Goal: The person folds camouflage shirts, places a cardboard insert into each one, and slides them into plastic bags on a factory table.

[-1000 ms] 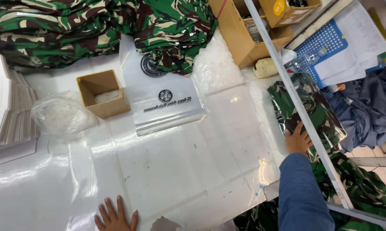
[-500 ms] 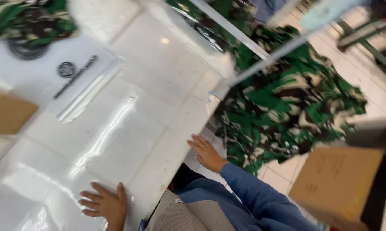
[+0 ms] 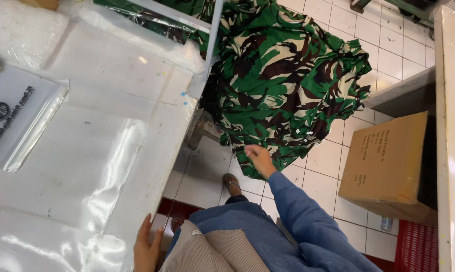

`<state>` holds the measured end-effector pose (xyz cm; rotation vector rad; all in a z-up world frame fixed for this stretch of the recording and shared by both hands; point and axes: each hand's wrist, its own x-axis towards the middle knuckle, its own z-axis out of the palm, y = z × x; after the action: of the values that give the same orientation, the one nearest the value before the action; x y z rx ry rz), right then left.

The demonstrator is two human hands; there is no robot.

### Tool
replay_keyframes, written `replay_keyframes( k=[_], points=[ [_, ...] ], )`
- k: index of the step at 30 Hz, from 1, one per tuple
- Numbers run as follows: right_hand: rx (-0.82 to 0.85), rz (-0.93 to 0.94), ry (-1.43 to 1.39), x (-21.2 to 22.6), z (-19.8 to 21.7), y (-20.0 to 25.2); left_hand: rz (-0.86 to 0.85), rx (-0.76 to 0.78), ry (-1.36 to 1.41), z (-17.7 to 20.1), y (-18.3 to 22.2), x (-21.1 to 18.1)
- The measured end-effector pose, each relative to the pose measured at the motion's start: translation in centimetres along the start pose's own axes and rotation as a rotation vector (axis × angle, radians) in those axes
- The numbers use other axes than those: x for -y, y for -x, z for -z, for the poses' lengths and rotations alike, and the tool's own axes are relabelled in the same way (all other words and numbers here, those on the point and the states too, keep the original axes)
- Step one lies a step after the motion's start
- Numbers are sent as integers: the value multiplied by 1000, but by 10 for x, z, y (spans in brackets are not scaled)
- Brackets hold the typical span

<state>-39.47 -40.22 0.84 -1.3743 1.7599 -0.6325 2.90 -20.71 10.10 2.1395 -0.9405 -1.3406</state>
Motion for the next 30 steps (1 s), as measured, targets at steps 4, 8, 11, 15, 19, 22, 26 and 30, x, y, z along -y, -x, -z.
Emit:
replay_keyframes(
  k=[4, 8, 11, 15, 19, 22, 26, 30],
  points=[
    [-112, 152, 22, 36, 107, -90, 79, 57, -81, -67, 1, -51],
    [-310, 229, 76, 62, 224, -180, -33, 180, -184, -136, -31, -68],
    [-492, 354, 242, 56, 303, -247, -224, 308, -227, -186, -58, -79],
    [-401, 167, 516, 80, 378, -316, -288, 478, -309, -219, -49, -206],
    [-60, -112, 471, 102, 398, -348, -321, 563, -476, -237, -89, -337],
    [87, -191, 342, 90, 390, -367, -657, 463, -470, -263, -147, -422],
    [-479, 797, 742, 29, 367, -345, -941, 133, -534, -319, -242, -535],
    [-494, 1071, 834, -5, 352, -305, -945, -192, -662, -363, -298, -567]
  ],
)
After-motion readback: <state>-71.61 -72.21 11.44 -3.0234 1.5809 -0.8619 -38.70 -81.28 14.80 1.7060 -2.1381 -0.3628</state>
